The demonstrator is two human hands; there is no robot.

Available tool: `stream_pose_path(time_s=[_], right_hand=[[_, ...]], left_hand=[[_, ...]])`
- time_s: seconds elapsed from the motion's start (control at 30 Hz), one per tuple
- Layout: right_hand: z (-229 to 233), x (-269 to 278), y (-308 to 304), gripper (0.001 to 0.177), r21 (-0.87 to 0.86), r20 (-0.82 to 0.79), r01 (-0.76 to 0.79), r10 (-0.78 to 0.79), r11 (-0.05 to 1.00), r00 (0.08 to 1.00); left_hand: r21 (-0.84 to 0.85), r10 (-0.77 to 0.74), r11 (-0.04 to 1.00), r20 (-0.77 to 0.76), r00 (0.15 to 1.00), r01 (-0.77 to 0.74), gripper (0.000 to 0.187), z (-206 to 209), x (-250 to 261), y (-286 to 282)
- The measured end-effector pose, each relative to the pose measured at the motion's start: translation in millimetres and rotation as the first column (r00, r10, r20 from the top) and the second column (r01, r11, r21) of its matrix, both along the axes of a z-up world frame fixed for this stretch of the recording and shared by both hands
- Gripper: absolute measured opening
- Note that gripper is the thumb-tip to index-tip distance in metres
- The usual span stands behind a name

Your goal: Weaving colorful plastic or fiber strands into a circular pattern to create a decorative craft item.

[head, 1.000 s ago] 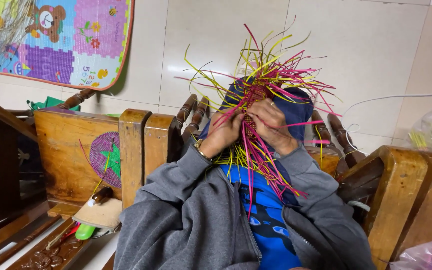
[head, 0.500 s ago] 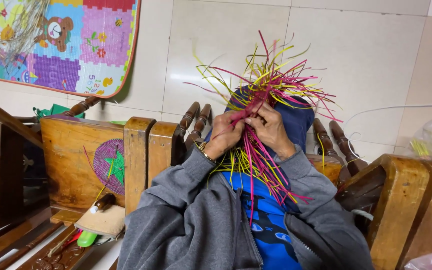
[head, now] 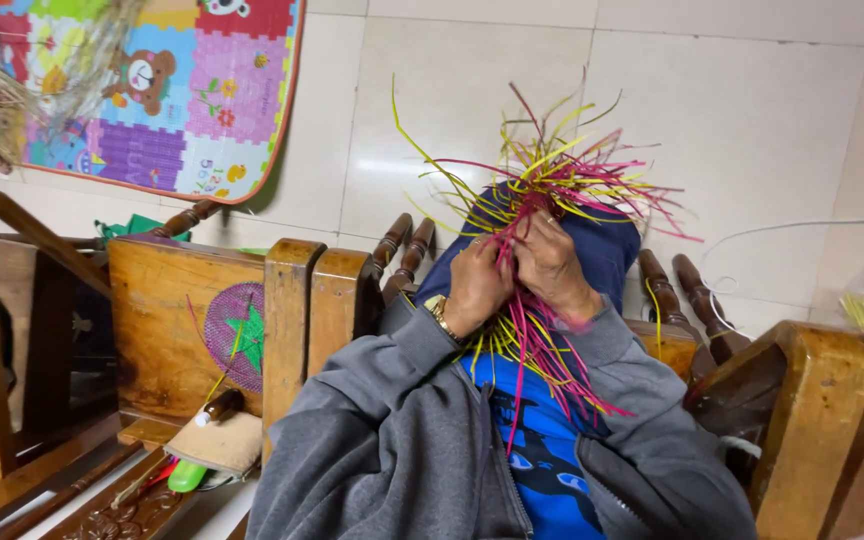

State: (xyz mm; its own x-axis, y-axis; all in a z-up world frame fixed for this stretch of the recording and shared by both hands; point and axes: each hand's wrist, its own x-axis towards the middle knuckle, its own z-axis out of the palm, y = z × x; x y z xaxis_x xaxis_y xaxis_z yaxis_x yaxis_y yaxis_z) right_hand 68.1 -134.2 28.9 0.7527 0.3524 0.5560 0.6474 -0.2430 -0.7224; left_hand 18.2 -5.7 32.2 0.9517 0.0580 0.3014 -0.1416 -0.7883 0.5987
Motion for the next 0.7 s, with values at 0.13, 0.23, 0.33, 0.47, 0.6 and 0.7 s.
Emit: stream_pose_path(time_s=[0.13, 0.23, 0.33, 0.47, 0.6, 0.7], right_hand=[[17, -4, -1, 0.005, 0.115, -0.257, 0.024, 0.006, 0.993, 0.967], [9, -7, -4, 0.003, 0.126, -0.391, 0.051, 0.002, 0.991, 0.920], [2, -7, -2, 0.008, 0.123, -0.500, 0.102, -0.027, 0.987, 0.866], [6, -11, 0, 0.018, 0.134, -0.649, 0.189, -0.058, 0.973, 0.758], [-7, -10, -1, 0.017, 0.131, -0.646, 0.203, -0.072, 0.970, 0.760], [-6, -12, -2, 0.013, 0.205, -0.580, 0.164, -0.015, 0.965, 0.814]], left_hand=[[-0.403, 0.090, 0.866, -0.456, 0.885, -0.295, 0.020, -26, 15, 9], [-0.529, 0.069, 0.748, -0.539, 0.839, -0.401, 0.014, -38, 14, 3], [-0.660, 0.040, 0.659, -0.447, 0.894, -0.360, 0.004, -18, 15, 4], [-0.631, 0.013, 0.747, -0.301, 0.954, -0.209, 0.011, -40, 3, 6], [-0.661, 0.006, 0.724, -0.276, 0.961, -0.194, 0.012, -15, 10, 3], [-0.648, -0.001, 0.730, -0.317, 0.948, -0.216, 0.010, -45, 8, 7]])
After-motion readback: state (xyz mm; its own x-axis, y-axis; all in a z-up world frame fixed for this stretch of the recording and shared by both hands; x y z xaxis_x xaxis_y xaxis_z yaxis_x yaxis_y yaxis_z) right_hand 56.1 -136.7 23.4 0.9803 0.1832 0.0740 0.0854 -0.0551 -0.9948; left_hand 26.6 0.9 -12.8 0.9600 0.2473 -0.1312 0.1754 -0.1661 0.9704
